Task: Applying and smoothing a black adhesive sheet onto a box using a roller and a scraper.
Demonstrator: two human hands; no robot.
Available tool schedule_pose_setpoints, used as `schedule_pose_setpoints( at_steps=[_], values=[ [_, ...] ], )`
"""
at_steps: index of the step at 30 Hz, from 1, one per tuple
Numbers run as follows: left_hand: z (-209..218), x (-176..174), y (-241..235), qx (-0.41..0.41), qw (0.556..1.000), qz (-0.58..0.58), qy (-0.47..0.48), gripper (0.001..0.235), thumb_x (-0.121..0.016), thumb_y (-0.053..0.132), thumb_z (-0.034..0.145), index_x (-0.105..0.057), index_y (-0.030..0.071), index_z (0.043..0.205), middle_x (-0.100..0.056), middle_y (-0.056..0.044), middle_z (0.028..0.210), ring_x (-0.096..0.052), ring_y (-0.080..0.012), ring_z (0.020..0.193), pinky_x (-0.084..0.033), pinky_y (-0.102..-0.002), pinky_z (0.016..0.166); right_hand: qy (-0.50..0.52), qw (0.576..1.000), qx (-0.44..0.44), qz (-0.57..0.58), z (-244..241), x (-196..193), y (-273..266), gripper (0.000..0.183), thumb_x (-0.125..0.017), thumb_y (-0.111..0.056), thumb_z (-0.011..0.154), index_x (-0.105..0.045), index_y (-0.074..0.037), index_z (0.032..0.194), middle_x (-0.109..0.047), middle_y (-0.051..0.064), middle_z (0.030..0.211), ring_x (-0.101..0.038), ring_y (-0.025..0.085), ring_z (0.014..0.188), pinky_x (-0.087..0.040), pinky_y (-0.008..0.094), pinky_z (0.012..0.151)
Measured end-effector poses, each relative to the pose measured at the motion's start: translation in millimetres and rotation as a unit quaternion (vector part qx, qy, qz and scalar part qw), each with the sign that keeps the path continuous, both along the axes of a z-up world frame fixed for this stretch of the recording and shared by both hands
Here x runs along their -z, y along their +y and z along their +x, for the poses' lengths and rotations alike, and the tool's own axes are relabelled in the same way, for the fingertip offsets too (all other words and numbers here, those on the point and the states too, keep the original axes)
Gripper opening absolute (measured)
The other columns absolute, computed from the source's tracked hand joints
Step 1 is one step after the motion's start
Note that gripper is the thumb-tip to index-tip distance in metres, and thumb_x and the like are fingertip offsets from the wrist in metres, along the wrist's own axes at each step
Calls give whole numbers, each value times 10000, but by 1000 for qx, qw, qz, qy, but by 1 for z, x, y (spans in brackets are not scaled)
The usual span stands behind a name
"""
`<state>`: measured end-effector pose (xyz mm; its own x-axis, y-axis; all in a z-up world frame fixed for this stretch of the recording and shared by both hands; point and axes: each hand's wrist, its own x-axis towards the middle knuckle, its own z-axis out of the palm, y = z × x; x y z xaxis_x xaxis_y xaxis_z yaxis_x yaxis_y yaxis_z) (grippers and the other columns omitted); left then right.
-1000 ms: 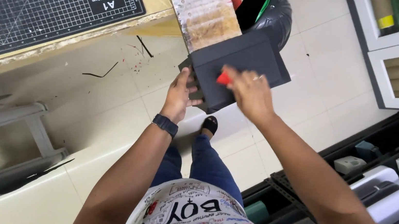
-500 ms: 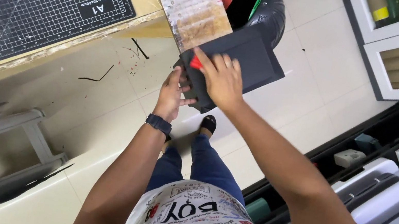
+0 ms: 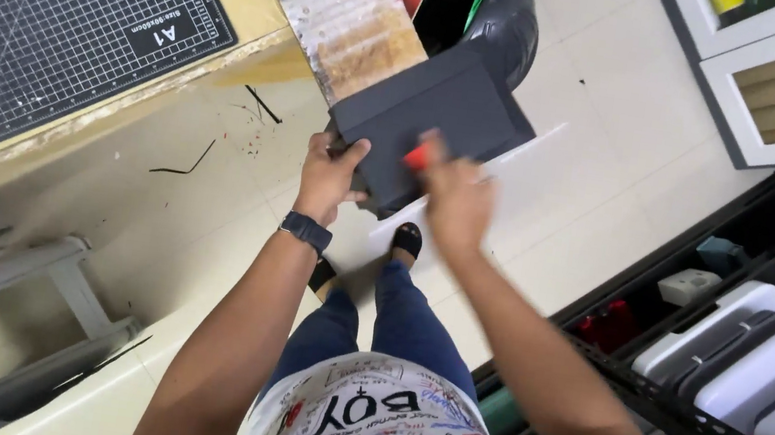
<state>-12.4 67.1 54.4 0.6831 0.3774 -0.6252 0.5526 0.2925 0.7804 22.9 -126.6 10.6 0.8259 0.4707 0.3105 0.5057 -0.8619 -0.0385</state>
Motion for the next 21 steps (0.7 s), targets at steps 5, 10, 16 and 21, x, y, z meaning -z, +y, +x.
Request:
schedule_pose_setpoints(
  at_steps=[5, 10, 16, 21],
  values=[
    [-3, -5, 0, 9, 1000, 11, 3, 770, -716, 358, 967, -313, -27, 1498, -454, -333, 1361, -532, -541, 1273, -668, -599, 730, -38, 995, 83, 37, 28, -6, -23, 409, -746, -222, 933, -656, -190, 1330, -604, 67, 900, -620, 310, 860, -468, 461, 701],
    [3, -3, 0, -1, 1000, 15, 8, 750, -682, 400, 982, -326, -14, 1496, -478, -309, 1337, -576, -496, 1241, -679, -567, 686, -45, 992, -87, 75, -34, -9, 37, 483, -572, -243, 999, -561, -283, 1480, -487, -23, 890, -518, 206, 790, -436, 376, 714],
    [1, 0, 4, -12, 999, 10, 32, 701, -597, 436, 1021, -330, -11, 1489, -461, -342, 1400, -538, -534, 1280, -661, -619, 733, -76, 986, 149, 19, 78, 13, -7, 639, -793, -288, 904, -536, -216, 1484, -615, 66, 925, -640, 304, 833, -491, 484, 671],
    [10, 14, 7, -43, 998, -25, 27, 677, -412, 565, 1046, -360, 17, 1440, -532, -280, 1329, -642, -447, 1142, -680, -601, 747, -50, 996, -46, 59, -9, 32, 95, 797, -742, -471, 832, -461, -246, 1543, -513, 30, 937, -548, 243, 857, -435, 415, 734]
  ],
)
